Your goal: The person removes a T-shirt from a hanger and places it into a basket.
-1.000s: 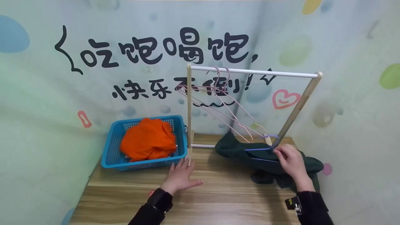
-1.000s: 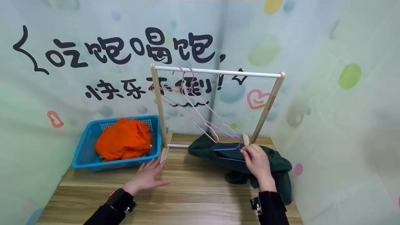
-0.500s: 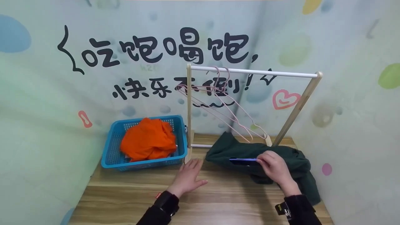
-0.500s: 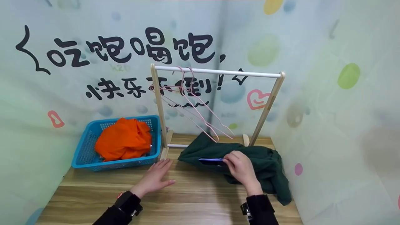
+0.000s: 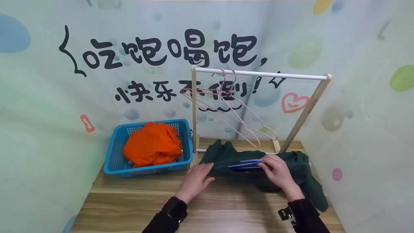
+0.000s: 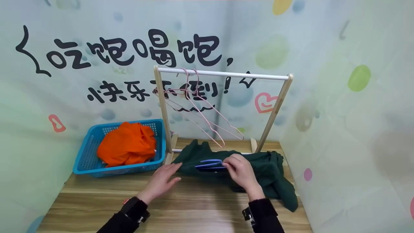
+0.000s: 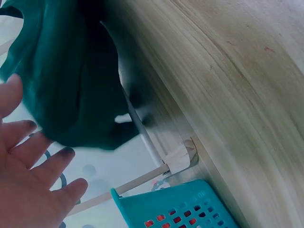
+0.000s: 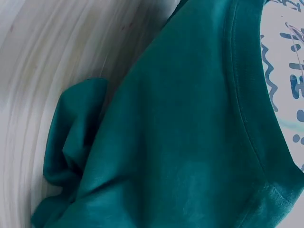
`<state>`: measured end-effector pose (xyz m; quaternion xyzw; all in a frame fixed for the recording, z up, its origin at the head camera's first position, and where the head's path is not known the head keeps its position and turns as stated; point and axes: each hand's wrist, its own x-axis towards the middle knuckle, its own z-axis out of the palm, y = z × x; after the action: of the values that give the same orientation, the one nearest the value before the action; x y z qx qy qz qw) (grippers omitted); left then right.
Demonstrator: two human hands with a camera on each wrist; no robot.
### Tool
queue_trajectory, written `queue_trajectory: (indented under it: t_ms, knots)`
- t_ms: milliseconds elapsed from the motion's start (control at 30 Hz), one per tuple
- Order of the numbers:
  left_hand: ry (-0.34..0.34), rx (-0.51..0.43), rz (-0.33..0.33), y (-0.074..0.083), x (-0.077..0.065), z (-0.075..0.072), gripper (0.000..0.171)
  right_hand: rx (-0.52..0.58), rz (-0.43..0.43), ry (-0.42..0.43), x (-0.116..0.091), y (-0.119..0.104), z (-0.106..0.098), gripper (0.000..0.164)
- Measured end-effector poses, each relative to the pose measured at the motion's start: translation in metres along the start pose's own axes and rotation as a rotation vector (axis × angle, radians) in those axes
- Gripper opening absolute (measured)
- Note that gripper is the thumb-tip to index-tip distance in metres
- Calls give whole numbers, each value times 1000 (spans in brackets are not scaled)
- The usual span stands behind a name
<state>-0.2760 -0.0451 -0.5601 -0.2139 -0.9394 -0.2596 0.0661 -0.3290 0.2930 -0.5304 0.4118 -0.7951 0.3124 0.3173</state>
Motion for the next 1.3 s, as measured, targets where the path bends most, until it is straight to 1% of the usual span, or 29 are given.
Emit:
queue_trajectory:
  t_ms: [133, 233, 333, 367, 400, 500, 567, 633, 733, 767, 867, 933, 1033, 1133, 1233, 1300]
  knots:
    - [90, -3, 36, 0, 1, 1, 37, 47, 17, 13, 2, -3, 4, 22]
    - [138, 2, 40, 0, 2, 1, 26, 89, 51, 9, 4, -4, 7, 17]
    - [168, -8, 31, 0, 2, -2, 21, 110, 78, 8, 5, -4, 9, 5]
    - [177, -14, 31, 0, 1, -3, 21, 111, 85, 10, 5, -4, 9, 5]
    - [188, -23, 32, 0, 1, -4, 21, 110, 92, 11, 5, -4, 10, 9]
    - [222, -43, 41, -2, 0, -6, 19, 99, 101, 23, 5, -3, 10, 17]
    - [254, -43, 56, -4, 0, -8, 18, 92, 100, 41, 5, -3, 9, 18]
    - [283, -41, 63, -8, -1, -10, 17, 83, 105, 56, 4, -2, 7, 15]
    - [328, -48, 65, -13, -4, -13, 15, 45, 118, 70, 2, 1, 4, 4]
    - [337, -55, 63, -15, -5, -14, 16, 26, 126, 72, 1, 2, 2, 2]
    - [362, -69, 51, -21, -9, -16, 15, -39, 170, 89, -3, 6, -4, 11]
    - [376, -77, 36, -25, -12, -18, 15, -73, 201, 116, -7, 9, -8, 15]
    - [386, -89, 1, -30, -16, -20, 15, -97, 236, 165, -12, 12, -13, 19]
    - [359, -95, -25, -33, -18, -20, 15, -97, 229, 183, -15, 13, -14, 22]
    - [312, -95, -33, -33, -17, -19, 16, -78, 204, 162, -13, 10, -11, 21]
    - [267, -127, -48, -32, -15, -19, 21, -74, 191, 131, -10, 8, -7, 17]
